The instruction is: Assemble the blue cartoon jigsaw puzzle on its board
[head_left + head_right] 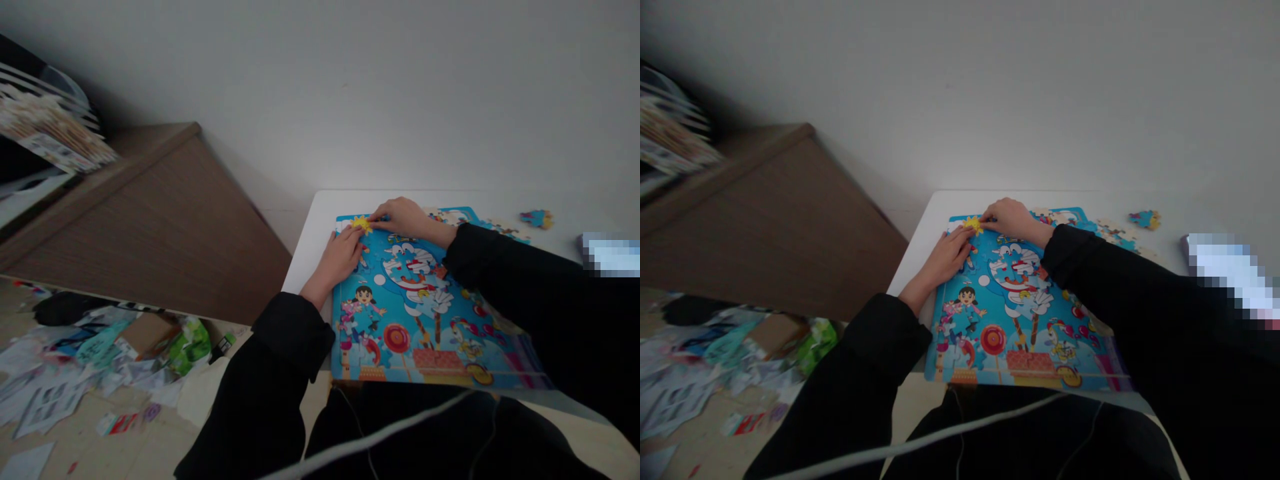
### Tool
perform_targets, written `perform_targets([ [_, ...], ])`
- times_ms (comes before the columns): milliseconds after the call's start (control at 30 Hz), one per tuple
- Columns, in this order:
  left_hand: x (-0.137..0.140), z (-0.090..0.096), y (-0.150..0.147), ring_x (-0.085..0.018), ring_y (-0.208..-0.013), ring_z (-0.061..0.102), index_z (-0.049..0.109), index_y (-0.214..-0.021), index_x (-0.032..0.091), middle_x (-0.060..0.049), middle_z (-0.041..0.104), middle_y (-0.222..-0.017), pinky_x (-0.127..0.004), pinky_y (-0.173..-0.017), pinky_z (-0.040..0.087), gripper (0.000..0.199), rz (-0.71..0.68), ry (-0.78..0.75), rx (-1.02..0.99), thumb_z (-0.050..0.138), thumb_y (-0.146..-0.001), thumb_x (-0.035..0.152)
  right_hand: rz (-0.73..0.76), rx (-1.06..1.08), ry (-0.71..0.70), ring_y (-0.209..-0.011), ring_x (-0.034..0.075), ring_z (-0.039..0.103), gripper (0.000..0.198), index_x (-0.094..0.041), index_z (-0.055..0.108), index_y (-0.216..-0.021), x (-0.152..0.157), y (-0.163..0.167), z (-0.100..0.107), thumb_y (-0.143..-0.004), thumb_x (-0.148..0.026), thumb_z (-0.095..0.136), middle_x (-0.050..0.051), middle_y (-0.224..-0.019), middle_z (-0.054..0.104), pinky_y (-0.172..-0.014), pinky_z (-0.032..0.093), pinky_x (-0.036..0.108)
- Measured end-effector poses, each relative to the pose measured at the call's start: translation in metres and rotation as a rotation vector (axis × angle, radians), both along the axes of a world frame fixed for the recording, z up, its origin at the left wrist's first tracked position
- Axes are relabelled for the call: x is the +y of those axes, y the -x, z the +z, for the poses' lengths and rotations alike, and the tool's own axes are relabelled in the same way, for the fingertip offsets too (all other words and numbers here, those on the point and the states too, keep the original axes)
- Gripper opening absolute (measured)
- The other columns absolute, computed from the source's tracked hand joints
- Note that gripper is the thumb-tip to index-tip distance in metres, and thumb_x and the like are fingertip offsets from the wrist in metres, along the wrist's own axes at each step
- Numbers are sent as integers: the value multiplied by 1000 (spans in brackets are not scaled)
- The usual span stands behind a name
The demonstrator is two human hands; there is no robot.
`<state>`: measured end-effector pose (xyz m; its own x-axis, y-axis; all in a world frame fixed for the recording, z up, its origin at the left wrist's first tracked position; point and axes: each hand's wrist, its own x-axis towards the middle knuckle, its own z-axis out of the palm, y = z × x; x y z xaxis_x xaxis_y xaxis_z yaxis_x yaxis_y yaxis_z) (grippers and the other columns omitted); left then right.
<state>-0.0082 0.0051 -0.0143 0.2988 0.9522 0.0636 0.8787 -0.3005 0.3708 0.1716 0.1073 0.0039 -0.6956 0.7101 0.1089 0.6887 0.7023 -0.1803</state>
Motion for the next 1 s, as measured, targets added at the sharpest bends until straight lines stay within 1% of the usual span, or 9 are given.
perform_targets([
  [100,0,0,0,-21,-140,31,44,-135,19,-8,44,-146,-48,-115,22,41,-3,-4,0,32,-96,22,-6,84,87,-94,23,66,34,-22,71,-112,4,-4,0,-85,-37,57,7,-103,73,-82,47,34],
  [167,-1,-1,1,-21,-140,31,44,-134,20,-8,45,-145,-48,-115,22,40,-3,-14,0,32,-96,22,-17,149,128,-95,22,65,37,-22,69,-115,7,-7,-2,-81,-35,62,6,-105,73,-84,48,34],
  [267,0,-3,2,-20,-140,30,44,-134,20,-7,44,-146,-48,-115,22,40,-2,-22,0,33,-96,23,-42,173,107,-96,23,65,43,-20,69,-115,10,-12,-5,-77,-40,66,9,-108,71,-87,48,35],
  [333,0,-4,2,-20,-140,30,43,-135,20,-7,44,-146,-48,-115,22,40,-1,-21,0,33,-97,23,-59,137,91,-96,23,64,42,-21,70,-112,10,-14,-5,-77,-44,65,9,-109,71,-86,48,37],
  [467,0,-4,2,-21,-140,30,43,-135,19,-7,44,-146,-48,-115,22,40,0,-21,2,33,-97,24,-60,31,62,-97,25,63,35,-22,73,-105,9,-21,0,-80,-45,61,8,-108,70,-83,47,37],
  [567,0,-5,2,-21,-140,30,43,-135,20,-7,44,-146,-49,-115,21,40,-2,-25,0,32,-97,24,-42,22,6,-101,26,61,38,-21,72,-106,7,-23,3,-85,-47,55,9,-111,69,-85,46,38],
  [700,0,-7,3,-21,-140,30,44,-134,19,-7,45,-145,-49,-115,22,40,-6,-43,-9,32,-97,24,28,59,-23,-106,24,58,40,-23,68,-116,5,-17,2,-90,-45,49,7,-115,67,-90,43,37],
  [800,0,-6,2,-21,-140,30,43,-135,18,-8,44,-145,-49,-114,22,40,-8,-39,-7,32,-96,23,80,37,0,-107,24,58,36,-22,69,-113,6,-7,0,-91,-41,48,7,-114,68,-91,43,37],
  [1000,0,-5,3,-21,-140,30,43,-135,19,-8,43,-146,-49,-115,21,41,-13,-22,-15,32,-96,24,-58,-78,44,-103,26,59,27,-23,73,-103,6,12,6,-84,-37,59,7,-108,69,-82,45,34],
])
